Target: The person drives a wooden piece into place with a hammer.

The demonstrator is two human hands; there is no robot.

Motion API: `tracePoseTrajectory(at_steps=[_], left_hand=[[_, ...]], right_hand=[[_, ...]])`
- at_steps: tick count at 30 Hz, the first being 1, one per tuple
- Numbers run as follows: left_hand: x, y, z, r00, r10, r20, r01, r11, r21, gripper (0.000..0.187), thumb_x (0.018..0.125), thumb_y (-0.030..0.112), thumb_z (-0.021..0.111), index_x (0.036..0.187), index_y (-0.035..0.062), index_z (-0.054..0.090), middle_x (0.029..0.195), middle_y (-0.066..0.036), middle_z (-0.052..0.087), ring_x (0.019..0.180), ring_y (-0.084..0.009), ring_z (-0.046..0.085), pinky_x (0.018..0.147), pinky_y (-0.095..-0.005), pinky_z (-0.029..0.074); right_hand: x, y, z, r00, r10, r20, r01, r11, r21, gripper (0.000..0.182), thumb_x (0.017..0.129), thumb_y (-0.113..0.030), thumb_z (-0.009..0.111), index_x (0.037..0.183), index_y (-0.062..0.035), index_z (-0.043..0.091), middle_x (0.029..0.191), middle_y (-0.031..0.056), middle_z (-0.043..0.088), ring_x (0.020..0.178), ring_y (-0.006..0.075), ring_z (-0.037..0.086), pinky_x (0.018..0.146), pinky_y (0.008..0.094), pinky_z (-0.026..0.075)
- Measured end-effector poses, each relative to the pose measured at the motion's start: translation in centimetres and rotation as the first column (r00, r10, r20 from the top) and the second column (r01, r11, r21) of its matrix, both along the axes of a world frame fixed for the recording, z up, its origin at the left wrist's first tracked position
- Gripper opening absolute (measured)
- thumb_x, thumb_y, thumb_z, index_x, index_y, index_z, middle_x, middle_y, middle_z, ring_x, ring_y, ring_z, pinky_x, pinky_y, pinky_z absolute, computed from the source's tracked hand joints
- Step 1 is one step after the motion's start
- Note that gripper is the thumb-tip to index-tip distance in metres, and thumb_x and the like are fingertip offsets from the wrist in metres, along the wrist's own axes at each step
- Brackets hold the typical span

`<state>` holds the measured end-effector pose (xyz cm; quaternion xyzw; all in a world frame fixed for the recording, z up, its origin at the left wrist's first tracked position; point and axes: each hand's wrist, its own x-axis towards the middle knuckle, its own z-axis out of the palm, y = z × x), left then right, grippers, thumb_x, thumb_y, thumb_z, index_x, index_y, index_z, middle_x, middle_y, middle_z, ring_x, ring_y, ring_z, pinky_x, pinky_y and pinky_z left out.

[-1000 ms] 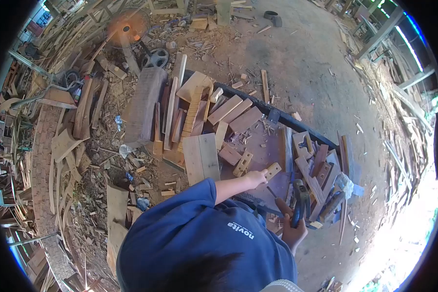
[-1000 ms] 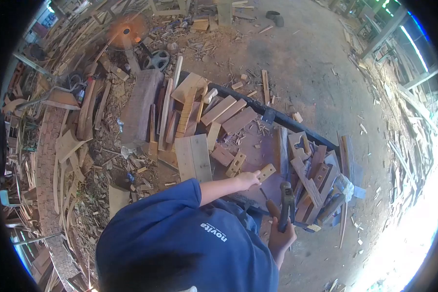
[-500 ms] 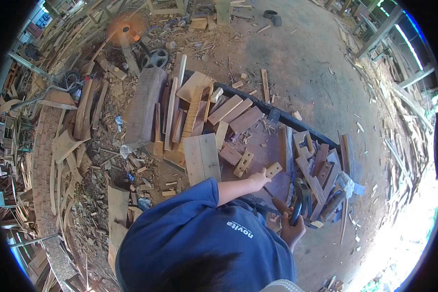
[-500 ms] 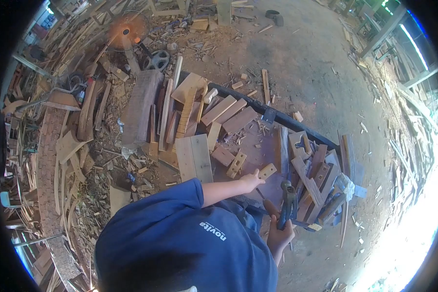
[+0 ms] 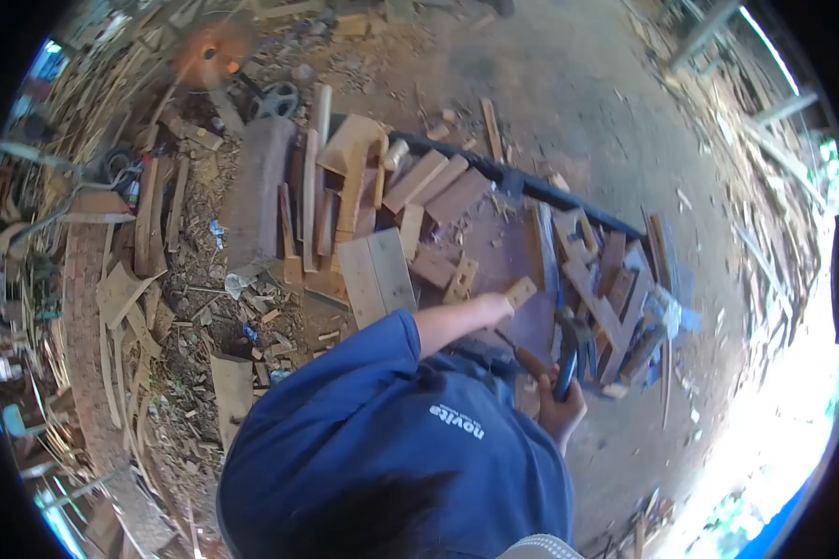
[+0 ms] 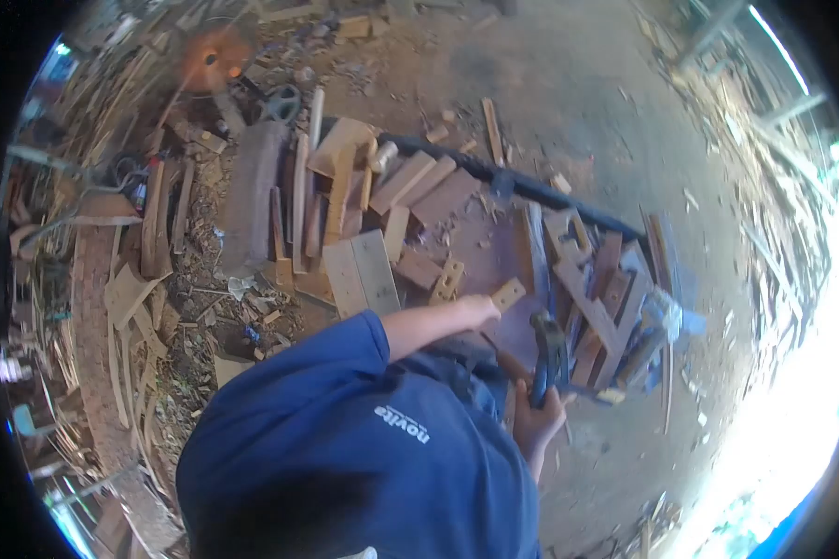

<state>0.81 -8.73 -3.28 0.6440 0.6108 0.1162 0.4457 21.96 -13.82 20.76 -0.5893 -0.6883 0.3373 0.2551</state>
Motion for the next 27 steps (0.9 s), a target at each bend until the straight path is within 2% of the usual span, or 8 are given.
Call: tracePoseTrajectory(at_steps=[3, 5, 8, 11, 14, 16, 24, 27], left_hand=[[0.4, 0.4, -2.7, 1.0, 0.015, 0.015, -0.015, 1.0, 0.02, 0.025, 0.081, 0.02, 0.062, 0.104, 0.0236, 0.07, 0.102, -0.016, 0.067, 0.095, -0.0347, 0.066, 0.082, -0.0446, 0.052], [-0.1, 0.2, -0.6, 0.989, -0.121, -0.083, 0.133, 0.977, 0.167, 0.025, 0.08, 0.019, 0.062, 0.103, 0.0248, 0.07, 0.101, -0.017, 0.067, 0.095, -0.0358, 0.065, 0.081, -0.0441, 0.053], [0.3, 0.6, -1.0, 0.987, -0.122, -0.102, 0.131, 0.987, 0.091, 0.029, 0.082, 0.017, 0.06, 0.109, 0.0251, 0.066, 0.101, -0.018, 0.066, 0.096, -0.037, 0.065, 0.082, -0.0448, 0.052], [0.7, 0.0, 3.6, 0.974, -0.132, -0.184, 0.134, 0.991, -0.001, 0.034, 0.083, 0.016, 0.06, 0.116, 0.0254, 0.063, 0.107, -0.02, 0.063, 0.099, -0.0378, 0.064, 0.086, -0.0444, 0.052], [0.4, -0.1, 3.7, 0.965, -0.15, -0.217, 0.148, 0.989, -0.025, 0.036, 0.085, 0.016, 0.059, 0.12, 0.0255, 0.06, 0.111, -0.021, 0.061, 0.103, -0.0378, 0.063, 0.089, -0.0434, 0.051], [0.3, -0.1, 3.8, 0.963, -0.176, -0.204, 0.18, 0.984, 0.002, 0.037, 0.086, 0.016, 0.058, 0.122, 0.0255, 0.058, 0.11, -0.022, 0.06, 0.104, -0.0379, 0.062, 0.089, -0.0434, 0.051], [0.8, 0.2, 4.3, 0.918, -0.33, -0.218, 0.278, 0.931, -0.238, 0.084, 0.064, 0.006, 0.081, 0.136, 0.028, 0.043, 0.123, -0.021, 0.054, 0.108, -0.0375, 0.061, 0.089, -0.0425, 0.052], [1.1, -0.5, 3.5, 0.913, -0.275, -0.302, 0.231, 0.957, -0.174, 0.09, 0.055, 0.013, 0.088, 0.132, 0.0221, 0.044, 0.115, -0.02, 0.06, 0.102, -0.0378, 0.063, 0.086, -0.0446, 0.053]], right_hand=[[0.1, 0.1, 0.0, 0.999, 0.017, -0.046, -0.017, 1.0, -0.01, 0.027, 0.076, -0.004, 0.076, 0.102, 0.0007, 0.069, 0.07, -0.0026, 0.058, 0.065, 0.0059, 0.051, 0.062, 0.0225, 0.044], [-0.3, 0.5, 0.8, 0.998, -0.042, -0.037, 0.037, 0.99, -0.136, 0.027, 0.076, -0.005, 0.077, 0.102, -0.0006, 0.07, 0.072, -0.0025, 0.058, 0.066, 0.006, 0.051, 0.065, 0.0218, 0.044], [-0.6, 0.9, 1.9, 0.995, -0.046, -0.089, 0.03, 0.985, -0.168, 0.033, 0.07, -0.008, 0.082, 0.1, -0.0014, 0.069, 0.071, -0.0039, 0.053, 0.065, 0.0056, 0.05, 0.061, 0.023, 0.044], [-0.6, 0.7, 2.4, 0.93, -0.133, -0.342, 0.038, 0.962, -0.269, 0.035, 0.069, -0.003, 0.081, 0.099, 0.0012, 0.064, 0.082, -0.0009, 0.059, 0.074, 0.0063, 0.054, 0.065, 0.0224, 0.045], [0.1, 0.7, 2.8, 0.799, -0.222, -0.559, 0.005, 0.932, -0.362, 0.036, 0.068, 0.004, 0.078, 0.085, -0.0051, 0.047, 0.105, 0.0142, 0.065, 0.093, 0.0133, 0.06, 0.075, 0.0236, 0.046], [0.7, 0.7, 2.7, 0.789, -0.214, -0.576, -0.001, 0.937, -0.349, 0.037, 0.068, 0.005, 0.077, 0.084, -0.0059, 0.046, 0.107, 0.0157, 0.065, 0.094, 0.0141, 0.059, 0.076, 0.0243, 0.046], [2.4, 0.0, 3.0, 0.732, -0.294, -0.615, -0.018, 0.893, -0.449, 0.041, 0.066, 0.008, 0.076, 0.083, -0.0081, 0.043, 0.106, 0.0169, 0.063, 0.103, 0.0177, 0.058, 0.085, 0.03, 0.044], [3.3, -0.3, 2.5, 0.731, -0.299, -0.613, -0.011, 0.894, -0.448, 0.041, 0.066, 0.008, 0.076, 0.084, -0.0082, 0.043, 0.105, 0.0166, 0.063, 0.106, 0.02, 0.058, 0.087, 0.0312, 0.044]])
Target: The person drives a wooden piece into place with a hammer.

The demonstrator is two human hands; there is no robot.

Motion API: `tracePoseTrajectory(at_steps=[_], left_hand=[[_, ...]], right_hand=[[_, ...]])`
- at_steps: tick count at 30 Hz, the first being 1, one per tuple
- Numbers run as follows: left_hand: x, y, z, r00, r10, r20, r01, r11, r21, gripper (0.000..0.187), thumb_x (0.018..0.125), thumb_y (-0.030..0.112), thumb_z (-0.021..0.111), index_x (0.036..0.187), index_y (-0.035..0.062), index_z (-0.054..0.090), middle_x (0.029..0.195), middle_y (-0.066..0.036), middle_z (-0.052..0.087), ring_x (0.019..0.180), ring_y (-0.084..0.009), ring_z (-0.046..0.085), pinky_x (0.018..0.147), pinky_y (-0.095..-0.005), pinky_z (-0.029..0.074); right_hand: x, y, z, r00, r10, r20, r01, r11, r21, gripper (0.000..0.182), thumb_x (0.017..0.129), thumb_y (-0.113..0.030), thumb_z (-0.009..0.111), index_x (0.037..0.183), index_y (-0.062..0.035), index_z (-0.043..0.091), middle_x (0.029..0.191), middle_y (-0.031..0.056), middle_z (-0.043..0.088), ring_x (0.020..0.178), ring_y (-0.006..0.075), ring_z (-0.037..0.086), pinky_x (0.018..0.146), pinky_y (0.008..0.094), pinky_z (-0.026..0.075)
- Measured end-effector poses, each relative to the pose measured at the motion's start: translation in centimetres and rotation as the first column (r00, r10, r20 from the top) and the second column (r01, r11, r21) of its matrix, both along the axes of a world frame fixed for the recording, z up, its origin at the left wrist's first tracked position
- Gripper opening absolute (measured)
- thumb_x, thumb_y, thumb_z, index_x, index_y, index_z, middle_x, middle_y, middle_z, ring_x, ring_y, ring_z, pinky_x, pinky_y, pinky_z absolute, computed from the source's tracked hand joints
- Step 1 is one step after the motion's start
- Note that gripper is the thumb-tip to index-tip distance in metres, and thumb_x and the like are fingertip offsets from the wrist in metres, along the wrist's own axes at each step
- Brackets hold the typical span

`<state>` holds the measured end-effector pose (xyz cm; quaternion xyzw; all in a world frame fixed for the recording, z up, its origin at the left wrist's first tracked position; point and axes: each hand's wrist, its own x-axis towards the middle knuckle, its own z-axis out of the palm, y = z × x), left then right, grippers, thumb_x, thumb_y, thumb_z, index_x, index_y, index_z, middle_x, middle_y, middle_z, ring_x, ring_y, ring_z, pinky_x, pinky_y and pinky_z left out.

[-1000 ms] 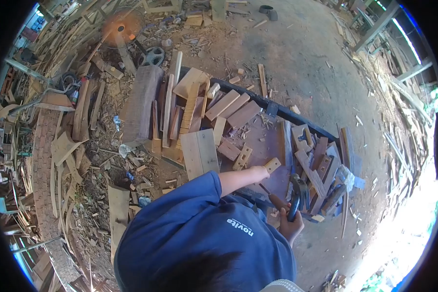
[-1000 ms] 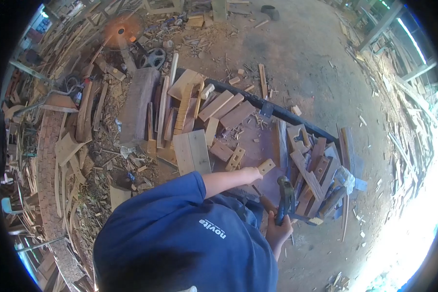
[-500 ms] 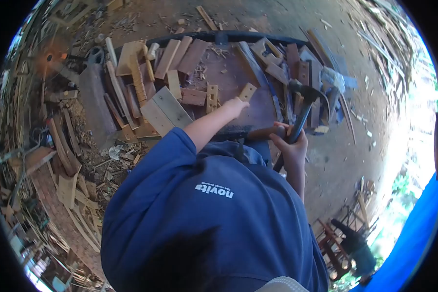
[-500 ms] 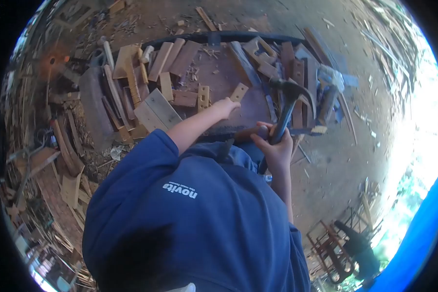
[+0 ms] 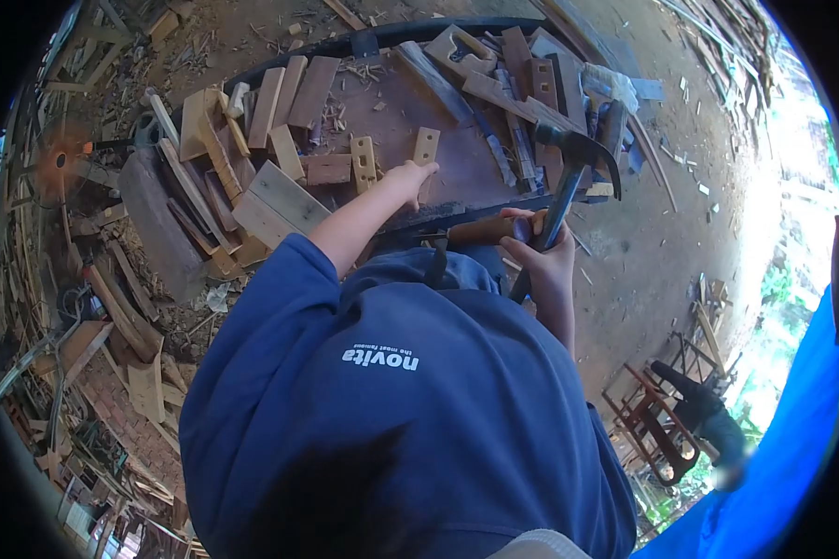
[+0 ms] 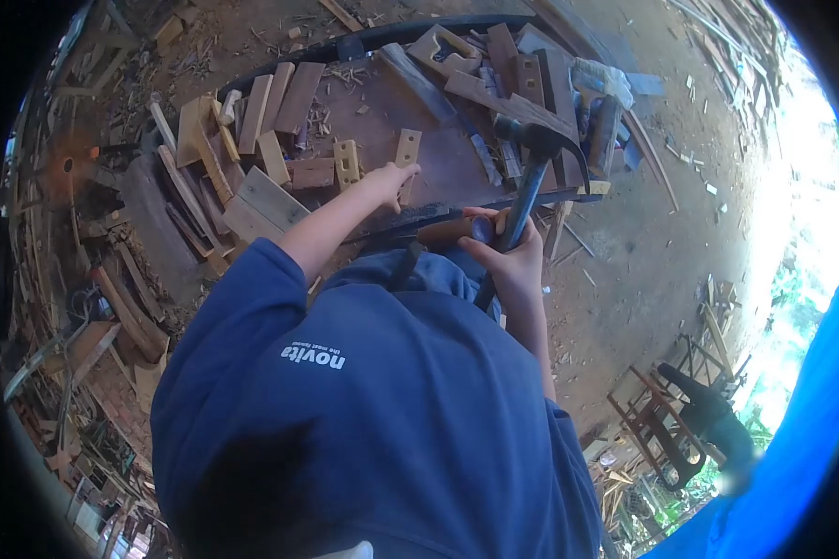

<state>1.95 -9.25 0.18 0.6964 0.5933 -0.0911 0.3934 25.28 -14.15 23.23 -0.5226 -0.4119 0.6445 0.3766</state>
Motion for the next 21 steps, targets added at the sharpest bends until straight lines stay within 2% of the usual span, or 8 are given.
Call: tracePoseTrajectory(at_steps=[1, 3, 4, 9, 13, 16, 18, 21], left_hand=[[-0.1, -0.1, -0.4, 1.0, -0.003, -0.002, 0.003, 1.0, -0.004, 0.09, 0.055, 0.013, 0.088, 0.132, 0.0221, 0.044, 0.115, -0.02, 0.06, 0.102, -0.0378, 0.063, 0.086, -0.0446, 0.053], [-0.4, 0.0, -1.1, 0.985, 0.104, 0.14, -0.094, 0.993, -0.076, 0.091, 0.052, 0.016, 0.091, 0.13, 0.0191, 0.044, 0.112, -0.018, 0.064, 0.102, -0.0356, 0.064, 0.087, -0.0437, 0.053], [-0.6, 0.0, -1.5, 0.985, 0.099, 0.139, -0.089, 0.993, -0.08, 0.091, 0.052, 0.016, 0.091, 0.13, 0.0191, 0.044, 0.112, -0.018, 0.064, 0.102, -0.0356, 0.064, 0.087, -0.0437, 0.053], [-0.7, -0.2, -0.8, 0.972, 0.104, 0.213, -0.107, 0.994, 0.004, 0.085, 0.054, 0.01, 0.088, 0.127, 0.016, 0.045, 0.111, -0.018, 0.066, 0.102, -0.0352, 0.065, 0.088, -0.0427, 0.053], [-0.2, -0.1, -1.7, 0.966, 0.133, 0.222, -0.134, 0.991, -0.012, 0.08, 0.056, 0.007, 0.086, 0.126, 0.0153, 0.046, 0.108, -0.019, 0.066, 0.101, -0.0361, 0.065, 0.087, -0.0429, 0.053], [-0.1, 0.0, -1.9, 0.962, 0.187, 0.199, -0.178, 0.982, -0.06, 0.072, 0.063, 0.003, 0.08, 0.126, 0.0151, 0.047, 0.106, -0.02, 0.066, 0.099, -0.0361, 0.065, 0.085, -0.0439, 0.053], [0.1, 0.4, -1.2, 0.977, 0.179, 0.115, -0.174, 0.983, -0.053, 0.064, 0.07, -0.001, 0.071, 0.126, 0.0154, 0.046, 0.104, -0.022, 0.065, 0.098, -0.0367, 0.065, 0.083, -0.0447, 0.052], [0.4, 0.5, -0.7, 0.977, 0.195, 0.089, -0.19, 0.98, -0.062, 0.058, 0.075, -0.002, 0.064, 0.127, 0.016, 0.047, 0.104, -0.023, 0.064, 0.097, -0.0373, 0.065, 0.081, -0.0448, 0.052]], right_hand=[[0.3, -0.1, -0.2, 1.0, -0.003, -0.002, 0.003, 1.0, -0.004, 0.041, 0.066, 0.008, 0.076, 0.084, -0.0082, 0.043, 0.105, 0.0166, 0.063, 0.106, 0.02, 0.058, 0.087, 0.0312, 0.044], [0.9, -0.3, -0.6, 1.0, -0.015, -0.024, 0.015, 0.999, 0.029, 0.042, 0.066, 0.008, 0.077, 0.083, -0.0085, 0.043, 0.103, 0.0155, 0.062, 0.109, 0.0224, 0.058, 0.088, 0.0319, 0.044], [1.1, -0.4, -0.6, 1.0, -0.02, -0.024, 0.02, 0.999, 0.024, 0.042, 0.066, 0.008, 0.077, 0.083, -0.0085, 0.043, 0.103, 0.0155, 0.062, 0.109, 0.0224, 0.058, 0.088, 0.0319, 0.044], [2.4, -0.8, -1.0, 0.997, -0.071, -0.024, 0.071, 0.997, -0.002, 0.041, 0.066, 0.008, 0.077, 0.083, -0.0086, 0.043, 0.104, 0.0159, 0.062, 0.108, 0.0224, 0.058, 0.087, 0.0322, 0.044], [2.7, -0.7, -1.2, 0.997, -0.076, -0.019, 0.076, 0.997, -0.007, 0.042, 0.066, 0.008, 0.077, 0.084, -0.0084, 0.043, 0.106, 0.017, 0.063, 0.107, 0.022, 0.059, 0.087, 0.0319, 0.044], [2.6, -0.5, -1.1, 0.999, -0.049, -0.012, 0.048, 0.999, -0.012, 0.042, 0.066, 0.007, 0.077, 0.086, -0.0081, 0.043, 0.108, 0.018, 0.063, 0.106, 0.0206, 0.059, 0.087, 0.0315, 0.045], [2.4, -0.3, -1.0, 1.0, -0.023, -0.021, 0.023, 1.0, 0.009, 0.043, 0.066, 0.008, 0.077, 0.087, -0.0079, 0.043, 0.109, 0.018, 0.063, 0.103, 0.019, 0.059, 0.087, 0.0312, 0.045], [2.1, 0.1, -0.8, 1.0, 0.0, -0.001, 0.0, 1.0, 0.007, 0.043, 0.066, 0.008, 0.077, 0.087, -0.008, 0.043, 0.109, 0.0178, 0.063, 0.102, 0.0183, 0.058, 0.088, 0.0316, 0.045]])
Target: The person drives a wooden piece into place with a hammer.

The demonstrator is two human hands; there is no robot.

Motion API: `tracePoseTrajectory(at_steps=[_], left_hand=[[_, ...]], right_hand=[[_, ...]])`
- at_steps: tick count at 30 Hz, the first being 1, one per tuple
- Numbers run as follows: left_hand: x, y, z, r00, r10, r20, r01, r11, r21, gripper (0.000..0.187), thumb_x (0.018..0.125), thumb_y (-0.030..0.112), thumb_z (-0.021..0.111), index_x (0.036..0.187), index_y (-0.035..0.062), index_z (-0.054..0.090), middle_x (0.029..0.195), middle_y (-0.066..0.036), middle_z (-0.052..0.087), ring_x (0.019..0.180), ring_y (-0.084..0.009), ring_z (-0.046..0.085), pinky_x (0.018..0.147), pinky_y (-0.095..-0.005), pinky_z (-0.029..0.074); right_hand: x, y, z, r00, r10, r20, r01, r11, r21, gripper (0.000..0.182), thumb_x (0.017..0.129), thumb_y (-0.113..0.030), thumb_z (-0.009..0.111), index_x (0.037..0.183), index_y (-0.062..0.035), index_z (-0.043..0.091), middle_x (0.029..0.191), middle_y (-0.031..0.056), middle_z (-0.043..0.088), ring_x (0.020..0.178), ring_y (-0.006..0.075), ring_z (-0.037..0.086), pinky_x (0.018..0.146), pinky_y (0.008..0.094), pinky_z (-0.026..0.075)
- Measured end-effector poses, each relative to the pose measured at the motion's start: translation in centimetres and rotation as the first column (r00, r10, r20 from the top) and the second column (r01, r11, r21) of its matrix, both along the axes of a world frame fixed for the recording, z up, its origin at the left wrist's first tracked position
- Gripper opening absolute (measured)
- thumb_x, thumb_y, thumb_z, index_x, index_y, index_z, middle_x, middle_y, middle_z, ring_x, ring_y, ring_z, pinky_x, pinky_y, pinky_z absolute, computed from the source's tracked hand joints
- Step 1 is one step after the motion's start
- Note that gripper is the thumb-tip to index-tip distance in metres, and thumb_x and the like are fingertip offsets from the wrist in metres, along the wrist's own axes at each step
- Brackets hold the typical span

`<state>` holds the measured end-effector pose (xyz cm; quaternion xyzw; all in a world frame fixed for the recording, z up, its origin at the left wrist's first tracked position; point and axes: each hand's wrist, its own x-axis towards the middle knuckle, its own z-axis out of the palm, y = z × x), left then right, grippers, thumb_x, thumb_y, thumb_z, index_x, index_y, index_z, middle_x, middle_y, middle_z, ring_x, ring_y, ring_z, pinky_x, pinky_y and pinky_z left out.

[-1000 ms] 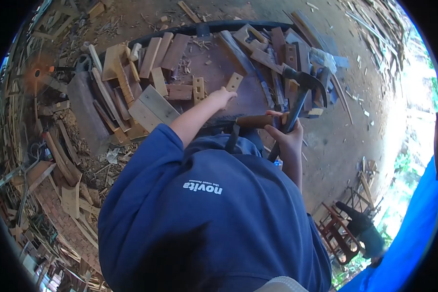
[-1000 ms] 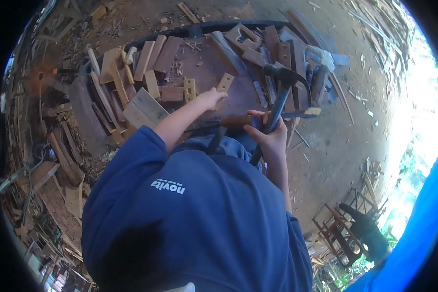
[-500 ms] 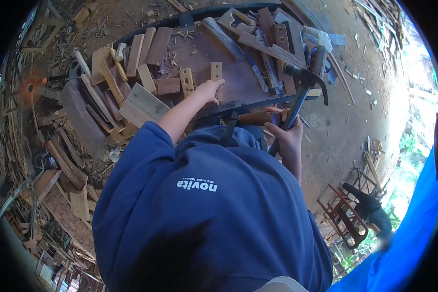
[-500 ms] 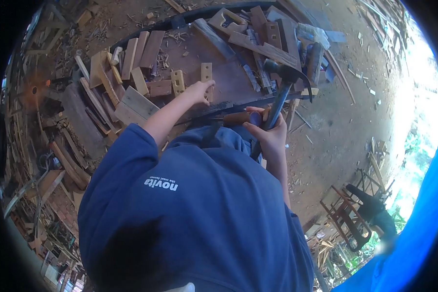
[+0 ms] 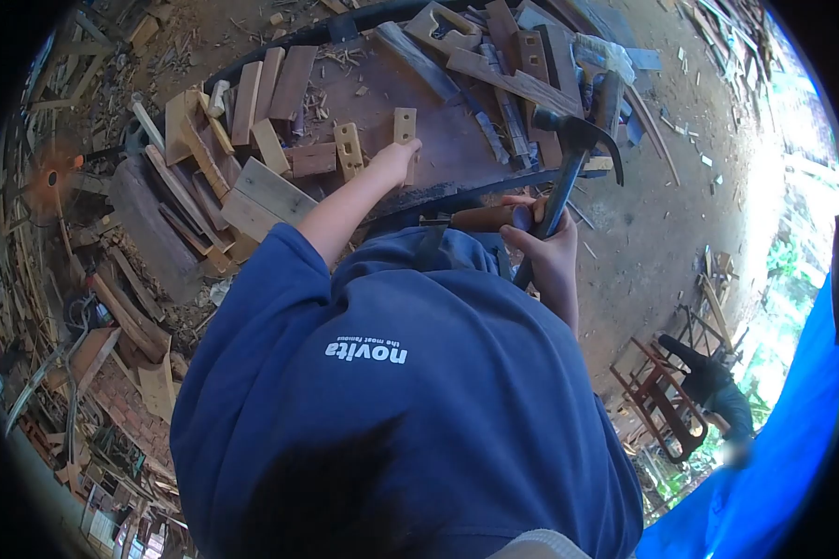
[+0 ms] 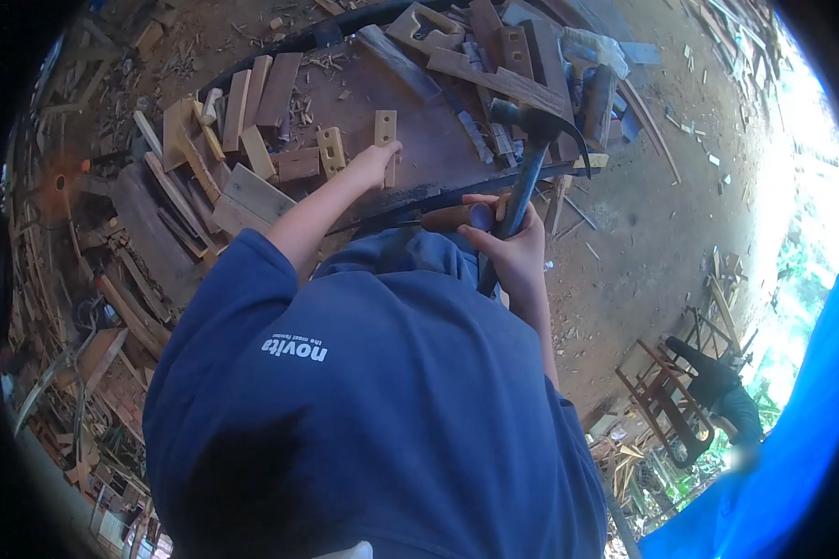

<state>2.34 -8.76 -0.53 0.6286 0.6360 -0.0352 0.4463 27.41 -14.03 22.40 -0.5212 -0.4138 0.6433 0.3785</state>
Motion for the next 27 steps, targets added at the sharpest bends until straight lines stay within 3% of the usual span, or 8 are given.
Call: tracePoseTrajectory(at_steps=[4, 6, 16, 19, 22, 23, 24, 27], left_hand=[[-0.1, -0.2, -1.0, 1.0, 0.017, -0.01, -0.017, 0.998, 0.055, 0.057, 0.075, -0.002, 0.063, 0.127, 0.0167, 0.048, 0.104, -0.024, 0.064, 0.097, -0.0381, 0.064, 0.081, -0.0446, 0.052], [-0.2, -0.2, -1.2, 1.0, 0.003, -0.009, -0.003, 0.999, 0.049, 0.033, 0.092, 0.018, 0.047, 0.124, 0.0213, 0.054, 0.109, -0.02, 0.064, 0.103, -0.0381, 0.063, 0.086, -0.0446, 0.051], [-0.3, 0.6, -0.2, 0.996, 0.04, 0.083, -0.032, 0.995, -0.096, 0.056, 0.081, 0.004, 0.063, 0.132, 0.0183, 0.046, 0.11, -0.02, 0.064, 0.097, -0.0359, 0.066, 0.082, -0.0445, 0.054], [1.2, -0.5, 3.7, 0.994, -0.103, -0.043, 0.1, 0.993, -0.068, 0.045, 0.092, 0.015, 0.053, 0.136, 0.0159, 0.044, 0.115, -0.024, 0.061, 0.099, -0.0379, 0.064, 0.086, -0.0454, 0.052], [3.3, -2.5, 9.1, 0.996, 0.074, -0.045, -0.066, 0.986, 0.153, 0.054, 0.091, 0.028, 0.061, 0.137, 0.0087, 0.041, 0.112, -0.02, 0.063, 0.101, -0.0301, 0.064, 0.085, -0.0398, 0.051], [3.6, -3.4, 10.6, 0.892, 0.109, 0.44, -0.129, 0.992, 0.016, 0.055, 0.089, 0.034, 0.064, 0.133, 0.0065, 0.045, 0.109, -0.016, 0.064, 0.1, -0.0253, 0.062, 0.085, -0.0365, 0.05], [3.9, -4.1, 11.6, 0.563, 0.18, 0.806, -0.118, 0.984, -0.136, 0.058, 0.087, 0.04, 0.068, 0.129, 0.0044, 0.048, 0.106, -0.012, 0.065, 0.099, -0.0204, 0.06, 0.085, -0.0332, 0.048], [5.0, -5.4, 11.4, 0.376, 0.406, 0.833, -0.026, 0.903, -0.429, 0.059, 0.081, 0.047, 0.072, 0.119, 0.0047, 0.054, 0.1, -0.004, 0.064, 0.096, -0.0137, 0.056, 0.082, -0.0286, 0.046]], right_hand=[[0.0, 0.2, -0.5, 1.0, 0.018, -0.004, -0.018, 1.0, -0.015, 0.043, 0.065, 0.007, 0.077, 0.087, -0.0079, 0.043, 0.108, 0.017, 0.063, 0.105, 0.0197, 0.059, 0.089, 0.0323, 0.044], [-0.1, 0.4, -0.4, 0.999, 0.017, -0.027, -0.018, 0.999, -0.043, 0.043, 0.065, 0.007, 0.077, 0.087, -0.0079, 0.043, 0.106, 0.0163, 0.063, 0.107, 0.0211, 0.059, 0.09, 0.0331, 0.044], [0.0, 0.5, -0.8, 0.999, 0.048, 0.011, -0.047, 0.996, -0.071, 0.044, 0.065, 0.005, 0.079, 0.087, -0.0073, 0.044, 0.103, 0.0157, 0.063, 0.109, 0.0243, 0.059, 0.093, 0.0366, 0.044], [0.3, 0.7, -1.1, 0.999, 0.049, -0.024, -0.049, 0.998, -0.029, 0.045, 0.065, 0.004, 0.079, 0.088, -0.007, 0.043, 0.105, 0.0166, 0.063, 0.108, 0.0237, 0.059, 0.092, 0.0363, 0.045], [0.5, 1.1, -1.0, 0.996, 0.052, -0.066, -0.055, 0.997, -0.048, 0.045, 0.065, 0.004, 0.079, 0.089, -0.007, 0.043, 0.108, 0.0178, 0.063, 0.108, 0.0224, 0.059, 0.092, 0.0346, 0.045], [0.7, 1.4, -1.2, 0.995, 0.067, -0.073, -0.071, 0.996, -0.059, 0.044, 0.066, 0.004, 0.079, 0.089, -0.0072, 0.043, 0.109, 0.0182, 0.063, 0.107, 0.0217, 0.059, 0.091, 0.0335, 0.046], [0.9, 1.8, -1.4, 0.993, 0.084, -0.08, -0.089, 0.994, -0.068, 0.043, 0.067, 0.004, 0.078, 0.089, -0.0073, 0.043, 0.109, 0.0186, 0.063, 0.106, 0.021, 0.059, 0.091, 0.0324, 0.047], [1.2, 3.1, -1.9, 0.985, 0.095, -0.145, -0.109, 0.99, -0.089, 0.042, 0.069, 0.003, 0.078, 0.093, -0.0055, 0.045, 0.108, 0.0172, 0.064, 0.105, 0.0189, 0.059, 0.089, 0.0313, 0.048]])
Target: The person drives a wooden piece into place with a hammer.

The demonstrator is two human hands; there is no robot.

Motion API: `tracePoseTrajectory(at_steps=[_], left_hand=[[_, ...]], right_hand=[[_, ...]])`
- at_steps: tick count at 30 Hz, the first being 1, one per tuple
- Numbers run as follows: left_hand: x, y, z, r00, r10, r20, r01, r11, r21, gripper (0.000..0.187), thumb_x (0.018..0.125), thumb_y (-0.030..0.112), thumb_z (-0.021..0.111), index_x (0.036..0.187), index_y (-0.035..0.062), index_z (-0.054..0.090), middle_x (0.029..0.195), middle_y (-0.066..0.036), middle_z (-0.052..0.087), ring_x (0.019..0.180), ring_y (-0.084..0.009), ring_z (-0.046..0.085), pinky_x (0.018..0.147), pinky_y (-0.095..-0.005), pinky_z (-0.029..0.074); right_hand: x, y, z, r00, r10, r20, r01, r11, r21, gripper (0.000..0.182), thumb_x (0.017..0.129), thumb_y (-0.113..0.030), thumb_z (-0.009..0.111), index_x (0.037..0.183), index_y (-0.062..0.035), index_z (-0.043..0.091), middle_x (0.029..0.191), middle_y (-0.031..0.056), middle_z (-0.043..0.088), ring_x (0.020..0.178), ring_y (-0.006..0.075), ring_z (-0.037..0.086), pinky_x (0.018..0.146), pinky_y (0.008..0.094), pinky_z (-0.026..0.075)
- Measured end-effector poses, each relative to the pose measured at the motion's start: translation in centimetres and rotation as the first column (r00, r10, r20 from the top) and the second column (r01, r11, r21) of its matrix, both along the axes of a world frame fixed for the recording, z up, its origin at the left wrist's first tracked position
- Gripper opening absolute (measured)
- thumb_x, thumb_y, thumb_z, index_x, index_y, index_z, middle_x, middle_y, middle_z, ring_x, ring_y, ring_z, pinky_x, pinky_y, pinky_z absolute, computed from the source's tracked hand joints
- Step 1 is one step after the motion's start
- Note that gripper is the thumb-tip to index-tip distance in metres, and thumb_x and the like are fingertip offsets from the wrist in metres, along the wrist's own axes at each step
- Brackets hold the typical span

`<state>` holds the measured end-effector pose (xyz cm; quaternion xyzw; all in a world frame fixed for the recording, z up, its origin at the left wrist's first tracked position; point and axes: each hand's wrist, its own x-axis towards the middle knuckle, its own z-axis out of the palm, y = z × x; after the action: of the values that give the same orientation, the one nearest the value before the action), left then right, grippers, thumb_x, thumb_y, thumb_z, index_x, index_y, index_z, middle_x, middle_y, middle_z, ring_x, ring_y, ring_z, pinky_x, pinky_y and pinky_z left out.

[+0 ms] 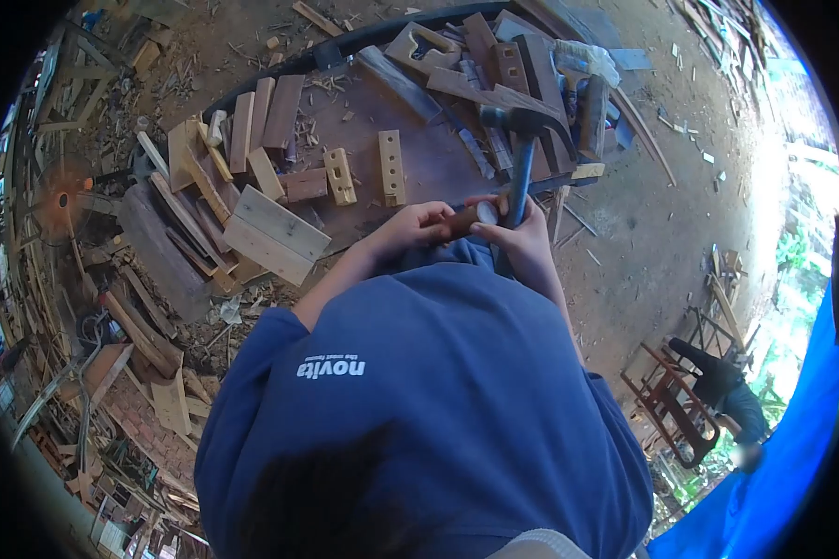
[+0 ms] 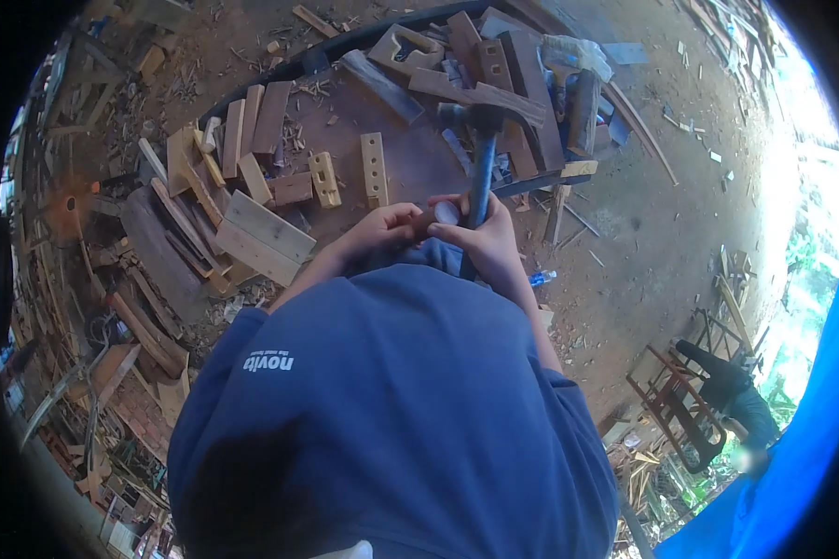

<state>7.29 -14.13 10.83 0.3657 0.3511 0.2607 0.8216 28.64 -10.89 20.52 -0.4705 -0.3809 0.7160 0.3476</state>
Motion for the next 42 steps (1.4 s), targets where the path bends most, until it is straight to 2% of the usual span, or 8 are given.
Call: tracePoseTrajectory(at_steps=[4, 9, 13, 33, 35, 36, 38, 42], left_hand=[[-0.5, 0.5, 2.6, 0.908, 0.16, -0.388, -0.029, 0.946, 0.322, 0.049, 0.075, 0.035, 0.081, 0.109, 0.0059, 0.061, 0.094, -0.002, 0.064, 0.089, -0.0126, 0.059, 0.08, -0.0285, 0.048], [-2.8, -1.4, 2.1, 0.603, 0.369, -0.707, -0.125, 0.919, 0.373, 0.043, 0.074, 0.03, 0.082, 0.104, 0.0045, 0.065, 0.085, -0.008, 0.067, 0.082, -0.0158, 0.064, 0.075, -0.0302, 0.05], [-4.9, -5.2, 0.2, 0.439, 0.456, -0.774, -0.386, 0.874, 0.296, 0.04, 0.075, 0.028, 0.08, 0.102, 0.0022, 0.066, 0.087, -0.013, 0.069, 0.082, -0.0187, 0.066, 0.074, -0.0328, 0.05], [-3.3, -13.7, -2.1, 0.167, 0.314, -0.935, -0.633, 0.761, 0.142, 0.047, 0.074, 0.032, 0.077, 0.105, -0.0011, 0.066, 0.089, -0.016, 0.071, 0.085, -0.0266, 0.069, 0.076, -0.0367, 0.052], [-3.5, -13.6, -2.0, 0.124, 0.332, -0.935, -0.633, 0.752, 0.183, 0.047, 0.074, 0.032, 0.077, 0.105, -0.0015, 0.066, 0.09, -0.017, 0.071, 0.085, -0.0272, 0.069, 0.077, -0.037, 0.052], [-3.7, -13.7, -2.1, 0.09, 0.351, -0.932, -0.618, 0.754, 0.224, 0.047, 0.075, 0.032, 0.076, 0.105, -0.0019, 0.066, 0.091, -0.017, 0.071, 0.085, -0.0277, 0.069, 0.077, -0.0374, 0.052], [-4.3, -14.8, -4.5, 0.103, 0.397, -0.912, -0.661, 0.712, 0.236, 0.047, 0.075, 0.032, 0.076, 0.105, -0.0023, 0.065, 0.092, -0.018, 0.07, 0.087, -0.0283, 0.069, 0.078, -0.0374, 0.052], [-5.0, -15.4, -4.8, 0.189, 0.43, -0.883, -0.726, 0.667, 0.169, 0.048, 0.076, 0.031, 0.075, 0.107, -0.0038, 0.064, 0.098, -0.02, 0.069, 0.093, -0.0294, 0.068, 0.082, -0.0369, 0.051]], right_hand=[[0.9, 2.0, -1.0, 1.0, -0.01, -0.018, 0.01, 1.0, 0.01, 0.038, 0.073, -0.003, 0.08, 0.097, -0.0018, 0.051, 0.106, 0.0137, 0.066, 0.099, 0.017, 0.062, 0.087, 0.0307, 0.05], [5.3, 7.1, -2.4, 0.779, 0.033, 0.626, -0.03, 0.999, -0.015, 0.027, 0.086, -0.025, 0.073, 0.09, -0.0007, 0.062, 0.075, 0.0084, 0.067, 0.067, 0.0126, 0.064, 0.057, 0.03, 0.051], [12.2, 12.5, -11.5, 0.453, -0.211, 0.866, -0.138, 0.943, 0.302, 0.039, 0.09, -0.035, 0.064, 0.083, 0.0026, 0.061, 0.069, 0.0228, 0.063, 0.068, 0.039, 0.065, 0.062, 0.0431, 0.049], [12.3, 17.5, -19.5, 0.199, -0.244, 0.949, -0.227, 0.931, 0.287, 0.036, 0.084, -0.027, 0.062, 0.1, 0.0047, 0.059, 0.103, 0.0288, 0.062, 0.1, 0.0457, 0.058, 0.087, 0.0494, 0.047], [8.5, 15.6, -18.0, -0.04, -0.701, 0.712, -0.373, 0.672, 0.64, 0.031, 0.08, -0.02, 0.064, 0.1, 0.0031, 0.059, 0.104, 0.0252, 0.061, 0.103, 0.0423, 0.057, 0.09, 0.0489, 0.045], [6.4, 14.9, -17.1, -0.029, -0.699, 0.715, -0.385, 0.667, 0.637, 0.031, 0.08, -0.02, 0.064, 0.1, 0.0031, 0.059, 0.104, 0.0252, 0.061, 0.103, 0.0423, 0.057, 0.09, 0.0489, 0.045], [2.3, 13.0, -15.9, 0.446, -0.385, 0.808, -0.579, 0.564, 0.589, 0.03, 0.077, -0.014, 0.063, 0.103, 0.0006, 0.06, 0.11, 0.0217, 0.059, 0.108, 0.0396, 0.054, 0.094, 0.0484, 0.043], [-6.7, 7.1, -17.5, 0.593, 0.099, 0.799, -0.779, 0.321, 0.538, 0.035, 0.076, -0.012, 0.068, 0.111, -0.0088, 0.063, 0.129, 0.0187, 0.052, 0.119, 0.0393, 0.048, 0.102, 0.0473, 0.039]])
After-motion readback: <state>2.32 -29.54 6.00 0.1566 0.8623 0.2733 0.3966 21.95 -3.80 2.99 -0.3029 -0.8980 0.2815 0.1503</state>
